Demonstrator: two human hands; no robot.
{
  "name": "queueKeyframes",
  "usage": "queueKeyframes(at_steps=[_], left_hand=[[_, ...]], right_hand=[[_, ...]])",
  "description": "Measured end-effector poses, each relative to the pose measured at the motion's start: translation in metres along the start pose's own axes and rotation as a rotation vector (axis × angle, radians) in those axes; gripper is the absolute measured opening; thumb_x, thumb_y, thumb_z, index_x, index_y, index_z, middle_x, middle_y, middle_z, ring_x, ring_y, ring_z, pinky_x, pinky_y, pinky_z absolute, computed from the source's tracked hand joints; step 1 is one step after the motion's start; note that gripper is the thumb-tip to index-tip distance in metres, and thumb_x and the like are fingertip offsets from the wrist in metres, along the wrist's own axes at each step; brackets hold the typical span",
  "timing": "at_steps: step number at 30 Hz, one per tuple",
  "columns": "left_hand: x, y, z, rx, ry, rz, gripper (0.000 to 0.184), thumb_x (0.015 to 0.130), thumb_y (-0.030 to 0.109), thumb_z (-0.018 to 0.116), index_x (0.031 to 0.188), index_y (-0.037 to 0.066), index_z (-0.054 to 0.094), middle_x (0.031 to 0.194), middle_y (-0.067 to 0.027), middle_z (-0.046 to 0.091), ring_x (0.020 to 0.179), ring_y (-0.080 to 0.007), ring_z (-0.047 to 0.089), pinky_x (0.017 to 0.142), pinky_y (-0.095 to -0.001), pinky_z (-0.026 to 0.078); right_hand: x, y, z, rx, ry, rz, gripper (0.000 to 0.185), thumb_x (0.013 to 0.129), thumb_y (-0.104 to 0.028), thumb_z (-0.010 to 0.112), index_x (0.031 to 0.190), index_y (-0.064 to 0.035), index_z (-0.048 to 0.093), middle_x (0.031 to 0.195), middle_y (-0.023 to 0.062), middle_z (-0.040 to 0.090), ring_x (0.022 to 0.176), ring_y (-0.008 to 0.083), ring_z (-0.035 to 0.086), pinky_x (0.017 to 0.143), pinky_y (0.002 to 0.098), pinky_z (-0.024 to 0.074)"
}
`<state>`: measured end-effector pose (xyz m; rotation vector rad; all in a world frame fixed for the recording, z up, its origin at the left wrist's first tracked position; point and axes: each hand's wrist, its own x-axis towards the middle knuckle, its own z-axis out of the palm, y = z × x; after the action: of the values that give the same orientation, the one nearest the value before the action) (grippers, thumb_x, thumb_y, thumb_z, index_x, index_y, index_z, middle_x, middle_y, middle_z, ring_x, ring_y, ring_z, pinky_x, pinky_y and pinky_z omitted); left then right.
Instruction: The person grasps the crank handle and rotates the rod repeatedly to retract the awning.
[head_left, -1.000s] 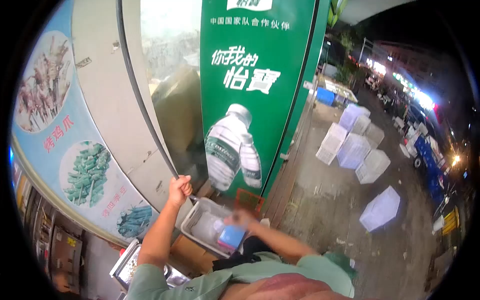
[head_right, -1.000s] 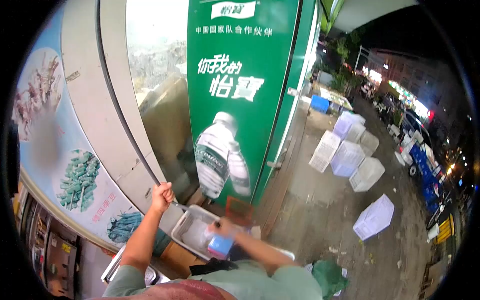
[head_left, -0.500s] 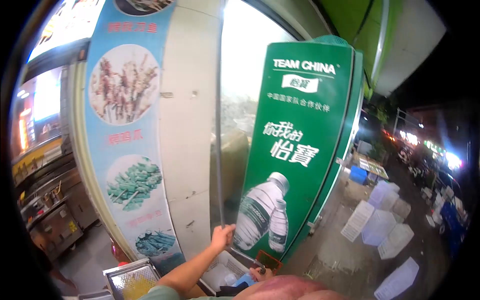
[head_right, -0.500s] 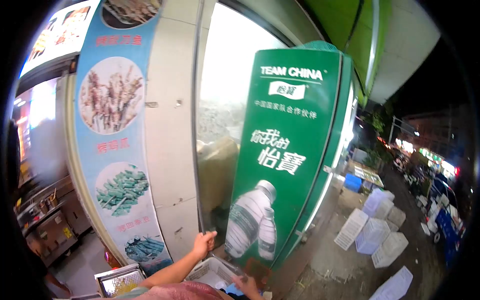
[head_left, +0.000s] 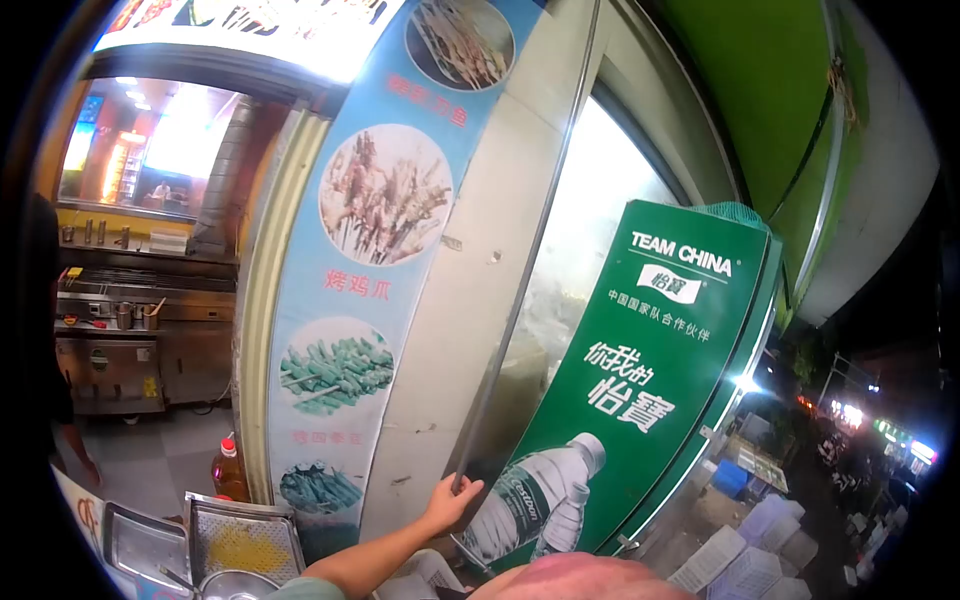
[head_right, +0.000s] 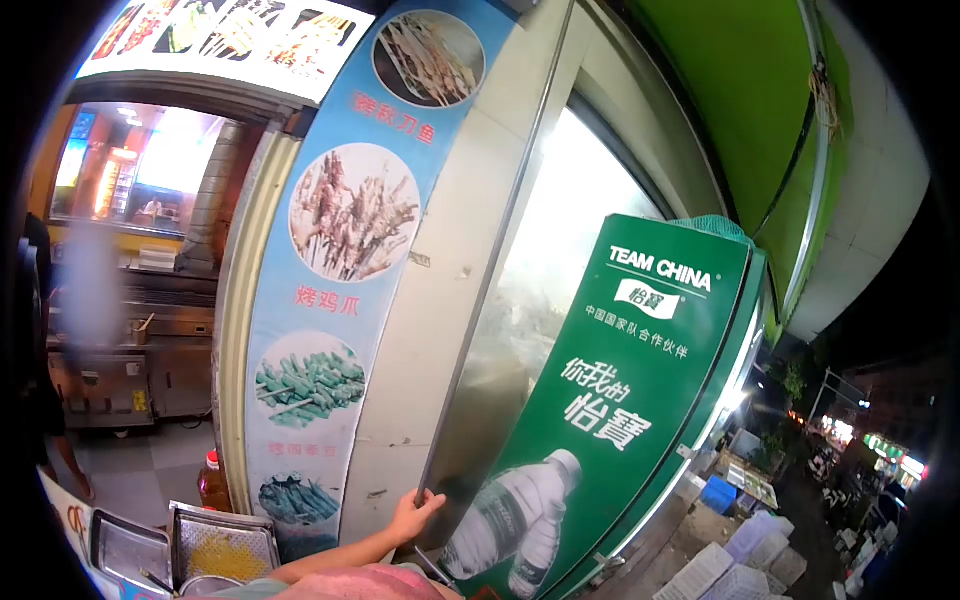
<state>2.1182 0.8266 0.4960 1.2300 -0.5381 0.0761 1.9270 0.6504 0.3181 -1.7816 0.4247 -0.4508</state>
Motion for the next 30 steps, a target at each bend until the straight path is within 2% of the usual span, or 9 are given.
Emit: queueKeyframes(at_steps=[7,10,12,17,19,23,25,28,30], left_hand=[[0.002,0.002,-0.01,0.005,0.048,0.074,0.033,0.083,0.033,0.073,0.072,0.008,0.053,0.063,0.0051,0.048,0.059,-0.0058,0.042,0.054,-0.0237,0.036],[0.006,0.009,-0.01,0.085,0.02,0.0,0.039,0.083,0.039,0.071,0.067,0.008,0.055,0.059,0.0039,0.048,0.057,-0.0062,0.042,0.054,-0.0246,0.037],[0.009,0.016,-0.005,0.339,-0.063,-0.15,0.048,0.083,0.049,0.068,0.061,0.007,0.058,0.055,0.0025,0.049,0.054,-0.0071,0.043,0.052,-0.0256,0.037],[0.028,0.013,0.069,0.342,-0.46,-0.289,0.052,0.081,0.054,0.067,0.057,0.009,0.058,0.052,0.0009,0.049,0.048,-0.0083,0.043,0.047,-0.0243,0.033],[0.003,0.05,0.115,0.232,-0.588,-0.37,0.051,0.083,0.051,0.066,0.053,0.011,0.054,0.05,0.001,0.045,0.045,-0.0088,0.04,0.045,-0.0246,0.031],[-0.064,0.091,0.147,-0.192,-1.118,-0.458,0.052,0.091,0.038,0.06,0.05,0.012,0.042,0.046,0.0024,0.036,0.041,-0.0099,0.031,0.042,-0.0254,0.025],[-0.065,0.059,0.117,-0.541,-1.057,-0.795,0.055,0.097,0.029,0.05,0.048,0.014,0.031,0.044,0.0031,0.025,0.039,-0.0094,0.023,0.04,-0.025,0.019],[-0.069,0.073,0.074,-0.575,-1.008,-0.731,0.056,0.098,0.031,0.049,0.048,0.015,0.029,0.044,0.0033,0.024,0.039,-0.0095,0.021,0.039,-0.0253,0.017],[-0.069,0.078,0.071,-0.545,-1.059,-0.645,0.056,0.097,0.031,0.051,0.048,0.013,0.031,0.045,0.0031,0.025,0.038,-0.0096,0.02,0.038,-0.0255,0.016]], right_hand=[[0.004,-0.003,0.005,-0.04,-0.024,-0.018,0.03,0.087,-0.031,0.061,0.085,-0.0022,0.066,0.07,0.0053,0.063,0.056,0.0132,0.056,0.052,0.0319,0.0454],[0.004,-0.004,0.005,-0.05,-0.035,-0.022,0.031,0.088,-0.033,0.06,0.085,-0.0022,0.067,0.071,0.0058,0.064,0.057,0.0134,0.057,0.052,0.0322,0.046],[0.003,-0.003,0.005,-0.061,-0.046,-0.027,0.032,0.088,-0.034,0.06,0.086,-0.0021,0.067,0.071,0.0061,0.064,0.058,0.0136,0.057,0.053,0.0324,0.0464],[0.009,-0.006,0.016,-0.107,-0.102,-0.054,0.035,0.089,-0.036,0.059,0.087,-0.002,0.068,0.072,0.0069,0.065,0.059,0.014,0.059,0.054,0.0328,0.0474],[0.009,-0.008,0.026,-0.14,-0.141,-0.071,0.036,0.089,-0.037,0.059,0.088,-0.0019,0.068,0.073,0.0072,0.066,0.059,0.0142,0.059,0.054,0.033,0.0478],[0.027,-0.017,0.034,-0.289,-0.163,-0.129,0.039,0.09,-0.039,0.058,0.089,-0.0018,0.069,0.074,0.0079,0.066,0.06,0.0145,0.06,0.055,0.0334,0.0486],[0.05,-0.021,0.017,-0.499,-0.036,-0.12,0.04,0.09,-0.04,0.058,0.089,-0.0018,0.069,0.075,0.0082,0.067,0.061,0.0147,0.061,0.055,0.0336,0.049],[0.078,-0.02,-0.002,-0.765,0.167,-0.059,0.042,0.091,-0.041,0.057,0.09,-0.0017,0.07,0.075,0.0087,0.068,0.061,0.0149,0.062,0.056,0.0338,0.0496],[0.077,-0.005,-0.001,-0.502,0.025,-0.048,0.031,0.091,-0.031,0.051,0.096,-0.0034,0.063,0.083,0.0072,0.063,0.068,0.0134,0.059,0.058,0.0303,0.0482]])
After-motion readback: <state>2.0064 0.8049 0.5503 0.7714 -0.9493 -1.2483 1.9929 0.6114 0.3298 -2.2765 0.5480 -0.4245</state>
